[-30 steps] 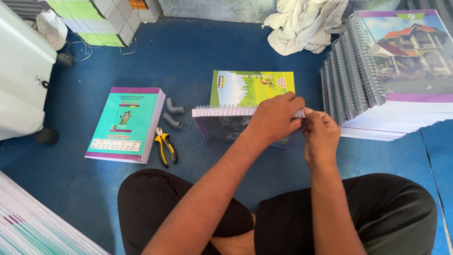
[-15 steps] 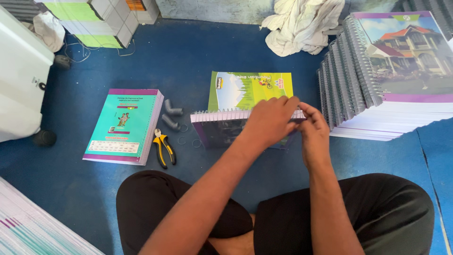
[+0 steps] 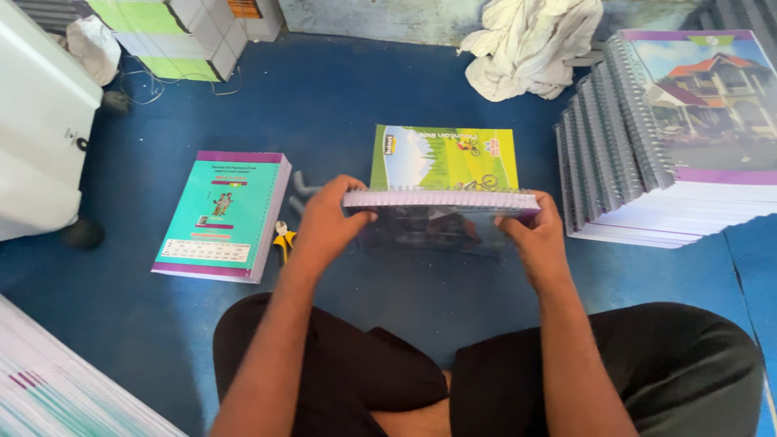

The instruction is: The person sits on the floor and assembles spiral-bound notebooks by inserting plastic coils into pre-punched pages. They handle the notebooks and coils by hand, aligning the pages and threading the coils through the holes to secure the binding.

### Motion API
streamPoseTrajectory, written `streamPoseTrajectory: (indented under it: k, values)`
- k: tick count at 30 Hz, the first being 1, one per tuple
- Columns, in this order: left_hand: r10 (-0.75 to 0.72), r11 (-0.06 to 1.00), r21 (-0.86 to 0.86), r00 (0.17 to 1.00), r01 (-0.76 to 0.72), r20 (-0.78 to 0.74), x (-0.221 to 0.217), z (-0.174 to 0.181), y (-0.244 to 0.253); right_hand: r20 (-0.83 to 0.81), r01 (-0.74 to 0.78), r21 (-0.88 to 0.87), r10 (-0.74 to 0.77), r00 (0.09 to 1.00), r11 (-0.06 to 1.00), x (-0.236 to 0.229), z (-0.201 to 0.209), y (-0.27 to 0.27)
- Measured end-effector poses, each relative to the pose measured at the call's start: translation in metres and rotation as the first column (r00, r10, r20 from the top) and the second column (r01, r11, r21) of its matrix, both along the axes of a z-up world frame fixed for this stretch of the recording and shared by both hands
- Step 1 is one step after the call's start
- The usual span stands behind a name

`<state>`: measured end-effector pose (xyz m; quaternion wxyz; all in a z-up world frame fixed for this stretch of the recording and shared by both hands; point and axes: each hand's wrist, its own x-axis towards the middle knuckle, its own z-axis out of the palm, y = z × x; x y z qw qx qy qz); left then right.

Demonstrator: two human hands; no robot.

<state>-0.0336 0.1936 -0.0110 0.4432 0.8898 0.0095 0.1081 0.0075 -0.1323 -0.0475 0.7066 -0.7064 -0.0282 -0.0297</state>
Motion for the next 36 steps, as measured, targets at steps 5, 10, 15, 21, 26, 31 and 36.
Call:
streamPoseTrajectory:
  k: [5,10,15,21,26,31,36]
  values:
    - [0.043,0.859,-0.512,0.996,0.0,0.073,0.007,-0.056,-0.015,-0.001,-0.048,0.03,0.048,0.999,0.998,0.001,-0.003,-0.001]
    - [0.072,0.793,-0.605,0.978,0.064,0.198,0.01,-0.079,-0.026,-0.013,-0.032,0.048,0.032,0.999,0.998,0.0,-0.005,0.006]
    - [0.076,0.741,-0.672,0.994,-0.001,0.082,0.004,-0.074,-0.03,-0.001,0.033,0.043,-0.033,0.999,0.999,-0.008,-0.002,0.011]
    - [0.048,0.77,-0.636,0.991,0.044,0.126,0.002,-0.067,-0.036,0.003,0.012,0.197,-0.013,1.0,0.98,-0.008,0.0,-0.002]
    - [0.052,0.743,-0.668,0.992,0.036,0.111,0.003,-0.071,-0.035,-0.022,0.003,0.162,0.0,1.0,0.987,-0.003,-0.006,-0.005]
    - [0.035,0.717,-0.697,0.997,0.019,0.064,0.003,-0.085,-0.037,-0.042,0.013,0.064,-0.011,0.999,0.998,-0.002,-0.014,-0.005]
    - [0.066,0.721,-0.693,0.993,0.018,0.094,0.004,-0.088,-0.04,-0.03,0.001,0.115,0.002,1.0,0.993,-0.006,-0.008,0.002]
